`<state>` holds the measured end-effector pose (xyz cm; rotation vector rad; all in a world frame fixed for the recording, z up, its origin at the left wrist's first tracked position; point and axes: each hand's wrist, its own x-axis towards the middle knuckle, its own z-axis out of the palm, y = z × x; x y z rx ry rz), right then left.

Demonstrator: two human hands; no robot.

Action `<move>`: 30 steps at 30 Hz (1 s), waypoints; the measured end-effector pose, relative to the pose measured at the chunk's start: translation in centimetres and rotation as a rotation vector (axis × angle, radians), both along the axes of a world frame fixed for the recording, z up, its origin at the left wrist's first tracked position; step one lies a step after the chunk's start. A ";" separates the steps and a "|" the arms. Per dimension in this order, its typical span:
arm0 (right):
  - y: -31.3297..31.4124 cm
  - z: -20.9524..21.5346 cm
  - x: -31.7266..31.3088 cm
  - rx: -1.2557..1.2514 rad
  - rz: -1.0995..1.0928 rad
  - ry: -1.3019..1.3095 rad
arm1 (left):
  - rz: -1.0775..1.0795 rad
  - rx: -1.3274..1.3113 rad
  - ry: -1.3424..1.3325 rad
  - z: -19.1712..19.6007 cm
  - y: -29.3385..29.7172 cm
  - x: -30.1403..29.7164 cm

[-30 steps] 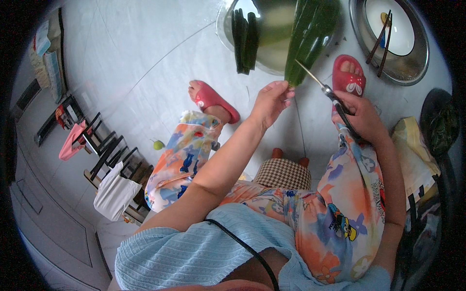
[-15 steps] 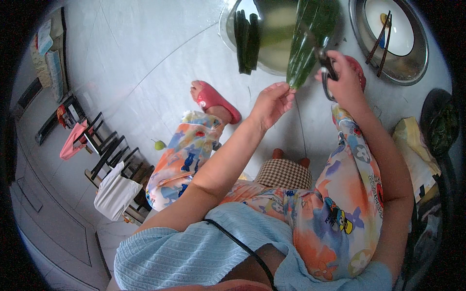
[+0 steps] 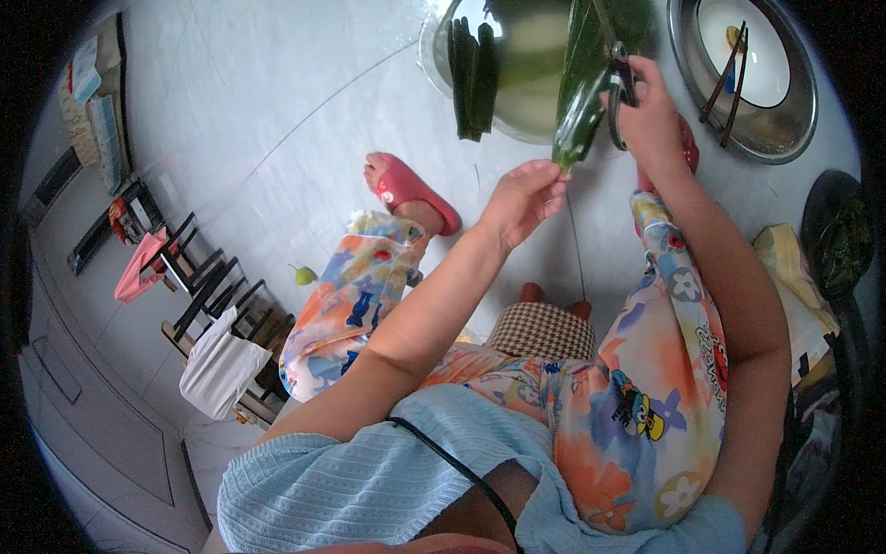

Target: The person sits on the floor and folds green leaves into a bundle. They use scissors to trim the edges and tie the bundle with string. The finished bundle is placed in a metal bowl.

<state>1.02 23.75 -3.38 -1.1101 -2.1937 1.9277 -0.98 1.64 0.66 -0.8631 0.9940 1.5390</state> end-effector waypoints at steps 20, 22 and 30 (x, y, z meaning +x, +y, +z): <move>2.0 3.8 7.2 0.052 0.271 -0.023 | 0.021 -0.092 0.034 -0.5 0.3 0.0; 2.3 4.7 7.7 0.084 0.321 -0.065 | 0.006 -0.115 0.039 -0.4 0.4 -0.1; 4.6 8.7 8.3 0.059 0.640 -0.339 | 0.053 -0.099 -0.007 0.6 -0.2 0.5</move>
